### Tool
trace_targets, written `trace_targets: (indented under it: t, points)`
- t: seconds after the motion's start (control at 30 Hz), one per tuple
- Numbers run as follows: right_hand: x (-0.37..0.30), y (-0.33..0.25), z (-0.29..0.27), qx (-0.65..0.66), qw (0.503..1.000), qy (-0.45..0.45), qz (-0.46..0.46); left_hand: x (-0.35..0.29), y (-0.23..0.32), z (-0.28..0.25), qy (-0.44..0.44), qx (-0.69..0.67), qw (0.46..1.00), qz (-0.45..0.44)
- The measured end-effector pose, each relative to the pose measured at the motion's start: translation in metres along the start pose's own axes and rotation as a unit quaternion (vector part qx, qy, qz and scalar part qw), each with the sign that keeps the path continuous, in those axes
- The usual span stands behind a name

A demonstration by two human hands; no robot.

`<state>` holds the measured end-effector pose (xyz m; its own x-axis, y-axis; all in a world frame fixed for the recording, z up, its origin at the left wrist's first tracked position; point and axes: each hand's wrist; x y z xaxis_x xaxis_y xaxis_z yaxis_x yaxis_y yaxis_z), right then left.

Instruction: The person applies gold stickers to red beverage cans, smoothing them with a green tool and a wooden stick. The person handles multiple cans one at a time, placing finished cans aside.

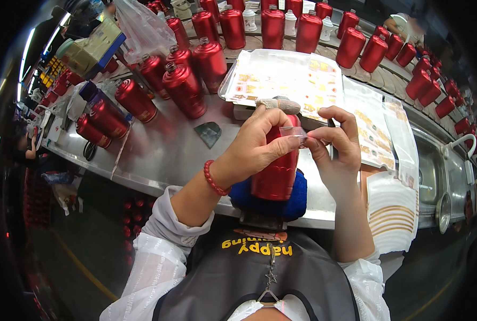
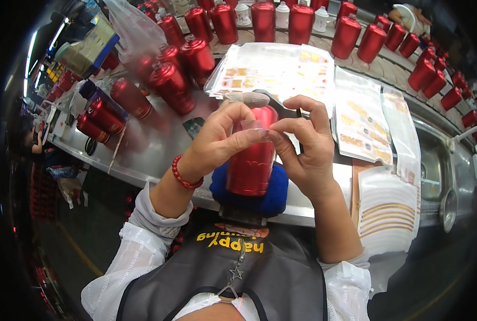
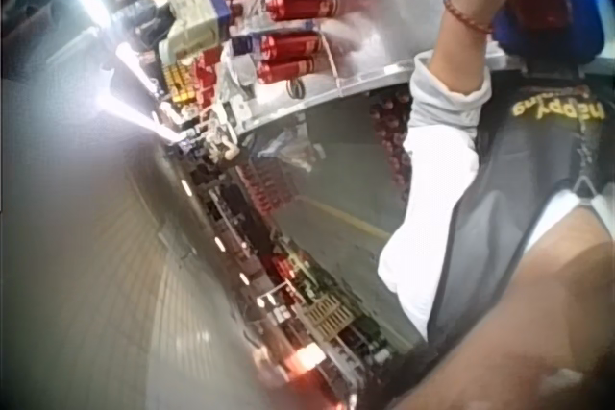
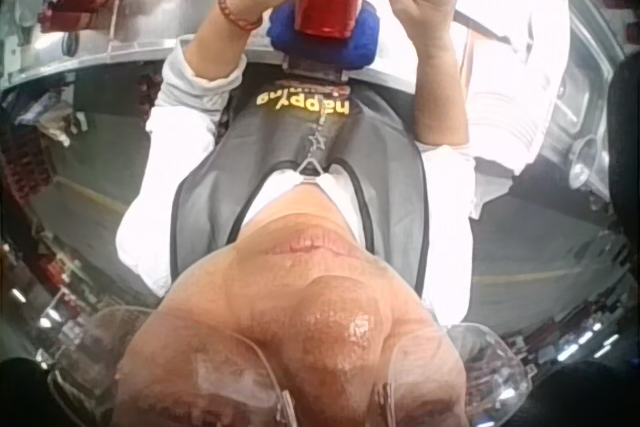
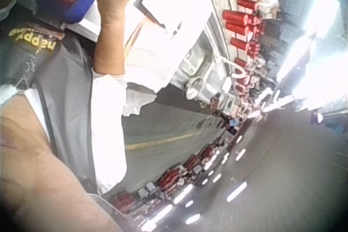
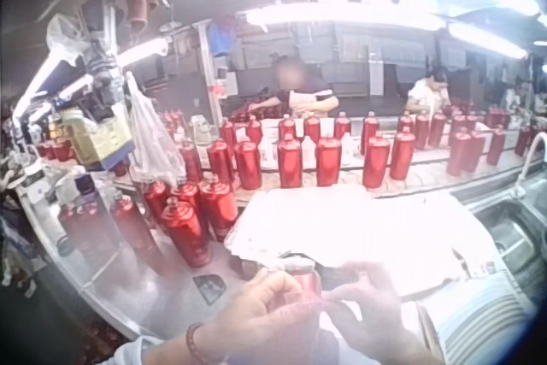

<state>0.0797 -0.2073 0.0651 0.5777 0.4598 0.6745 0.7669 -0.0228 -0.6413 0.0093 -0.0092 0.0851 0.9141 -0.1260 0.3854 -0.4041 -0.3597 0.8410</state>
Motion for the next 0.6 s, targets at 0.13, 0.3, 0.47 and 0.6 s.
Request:
trace_targets:
  t: [0.13,0.3,0.47,0.6]
  points:
    - [-0.001,0.002,-0.004,0.003,0.997,0.026,-0.073,-0.003,-0.007,-0.004,-0.035,-0.233,0.968,-0.087]
    - [-0.015,0.005,-0.009,0.02,0.995,-0.038,-0.086,-0.005,-0.01,-0.008,-0.01,-0.285,0.951,-0.116]
    - [-0.022,0.001,-0.022,0.013,0.992,-0.118,-0.053,-0.006,-0.013,-0.007,0.026,-0.276,0.955,-0.107]
    - [-0.019,-0.002,-0.028,0.098,0.994,-0.034,0.044,-0.004,-0.011,-0.005,0.014,-0.246,0.962,-0.114]
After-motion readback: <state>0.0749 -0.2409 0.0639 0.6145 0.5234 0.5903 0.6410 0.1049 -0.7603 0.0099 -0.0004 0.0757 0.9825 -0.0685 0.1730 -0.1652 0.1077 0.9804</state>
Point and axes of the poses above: each hand's wrist, its own x-axis towards the middle knuckle, its own z-axis out of the palm, y = z × x, and after that the axes turned 3 degrees about -y, right-handed
